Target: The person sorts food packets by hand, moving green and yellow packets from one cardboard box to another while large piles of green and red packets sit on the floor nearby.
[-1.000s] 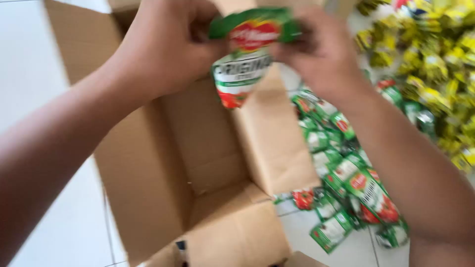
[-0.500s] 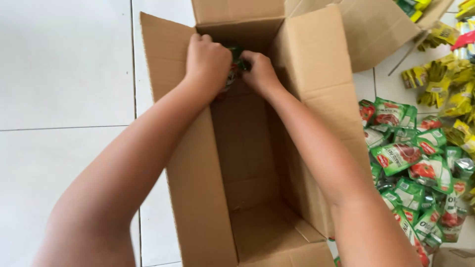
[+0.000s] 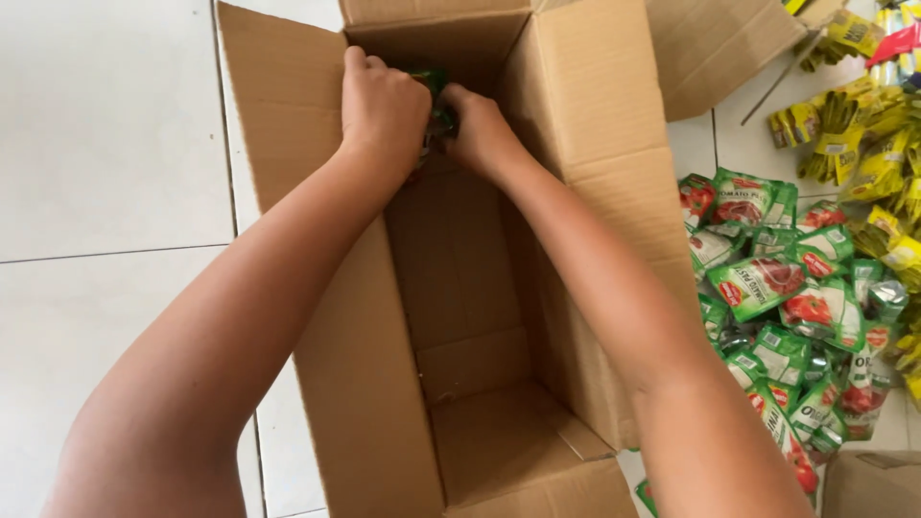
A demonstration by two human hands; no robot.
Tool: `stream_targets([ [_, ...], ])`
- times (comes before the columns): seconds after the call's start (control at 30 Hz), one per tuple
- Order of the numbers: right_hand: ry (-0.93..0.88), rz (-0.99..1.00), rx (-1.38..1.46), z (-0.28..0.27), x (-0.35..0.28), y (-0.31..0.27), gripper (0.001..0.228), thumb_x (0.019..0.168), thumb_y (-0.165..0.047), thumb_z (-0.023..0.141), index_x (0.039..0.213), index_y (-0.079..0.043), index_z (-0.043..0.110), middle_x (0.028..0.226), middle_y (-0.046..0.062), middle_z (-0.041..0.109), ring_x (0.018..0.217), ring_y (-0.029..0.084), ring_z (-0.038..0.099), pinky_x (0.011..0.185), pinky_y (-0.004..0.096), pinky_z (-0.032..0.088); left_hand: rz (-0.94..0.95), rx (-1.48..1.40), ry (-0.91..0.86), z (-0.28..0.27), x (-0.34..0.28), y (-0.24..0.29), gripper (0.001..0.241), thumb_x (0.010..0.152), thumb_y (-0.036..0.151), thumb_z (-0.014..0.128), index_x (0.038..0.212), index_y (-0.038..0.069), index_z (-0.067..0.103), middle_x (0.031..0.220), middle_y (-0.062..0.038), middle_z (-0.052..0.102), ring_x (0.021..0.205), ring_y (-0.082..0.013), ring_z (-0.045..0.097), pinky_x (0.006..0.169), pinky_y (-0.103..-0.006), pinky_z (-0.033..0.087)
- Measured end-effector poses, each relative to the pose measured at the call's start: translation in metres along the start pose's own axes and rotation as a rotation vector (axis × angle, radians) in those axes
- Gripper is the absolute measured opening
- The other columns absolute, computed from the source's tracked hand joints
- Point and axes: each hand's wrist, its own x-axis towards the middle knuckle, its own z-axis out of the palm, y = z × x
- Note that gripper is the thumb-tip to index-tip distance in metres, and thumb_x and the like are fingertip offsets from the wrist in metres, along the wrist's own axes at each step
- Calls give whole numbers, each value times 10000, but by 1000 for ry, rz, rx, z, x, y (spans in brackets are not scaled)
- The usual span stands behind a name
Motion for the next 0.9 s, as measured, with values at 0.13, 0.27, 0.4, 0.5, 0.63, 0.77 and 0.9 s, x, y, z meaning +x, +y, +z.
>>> stream_targets([
  [0.13, -2, 58, -198, -14, -13, 5, 536, 706, 58, 710, 1234, 37, 617, 1106, 302, 688, 1102, 451, 658, 916, 443, 548, -11, 13, 15, 6, 1, -1, 202, 929, 208, 614, 936, 165, 812, 943, -72, 773, 971, -274, 673, 873, -430, 377],
  [0.27, -16, 89, 10, -65, -35, -36, 415, 787, 35, 716, 1196, 16, 650, 1046, 186, 728, 977, 302, 715, 847, 373, 586, -17, 65, 152, -14, -7, -3, 183, 863, 246, 656, 929, 157, 801, 953, -80, 757, 949, -271, 679, 833, -437, 409],
  [0.4, -163, 91, 349, -148, -101, -70, 290, 890, 50, 721, 1170, 19, 649, 1026, 27, 695, 960, 112, 698, 890, 279, 622, 63, -146, 266, -107, -41, 16, 240, 794, 308, 768, 922, 106, 783, 887, -107, 741, 864, -290, 697, 727, -425, 491],
  [0.5, -153, 223, 277, -219, -178, -87, 251, 947, -32, 770, 1167, 10, 656, 1005, 9, 686, 950, 83, 675, 885, 264, 599, 202, -582, 243, -170, -62, 63, 179, 842, 242, 782, 926, 83, 787, 849, -169, 730, 786, -361, 701, 665, -468, 527],
  [0.63, -51, 477, 448, -263, -293, -50, 239, 919, -44, 746, 1143, -19, 664, 978, 2, 705, 918, 79, 712, 860, 247, 605, 391, -1053, 162, -220, -93, 183, 129, 798, 91, 698, 892, 74, 784, 846, -223, 712, 787, -428, 686, 694, -512, 548],
  [0.77, 52, 601, 475, -257, -404, 48, 241, 883, -15, 717, 1121, -45, 695, 1034, 11, 722, 953, 83, 650, 854, 270, 543, 473, -1423, 12, -234, -127, 313, 127, 806, 120, 675, 868, 50, 761, 851, -210, 725, 837, -397, 719, 796, -493, 559],
  [0.9, 110, 746, 601, -203, -502, 151, 320, 773, 10, 715, 1093, 0, 710, 1030, 54, 743, 948, 137, 694, 854, 319, 568, 247, -1535, -373, -199, -159, 409, 352, 779, 121, 609, 1109, 103, 732, 1007, -207, 736, 975, -399, 703, 861, -488, 549],
])
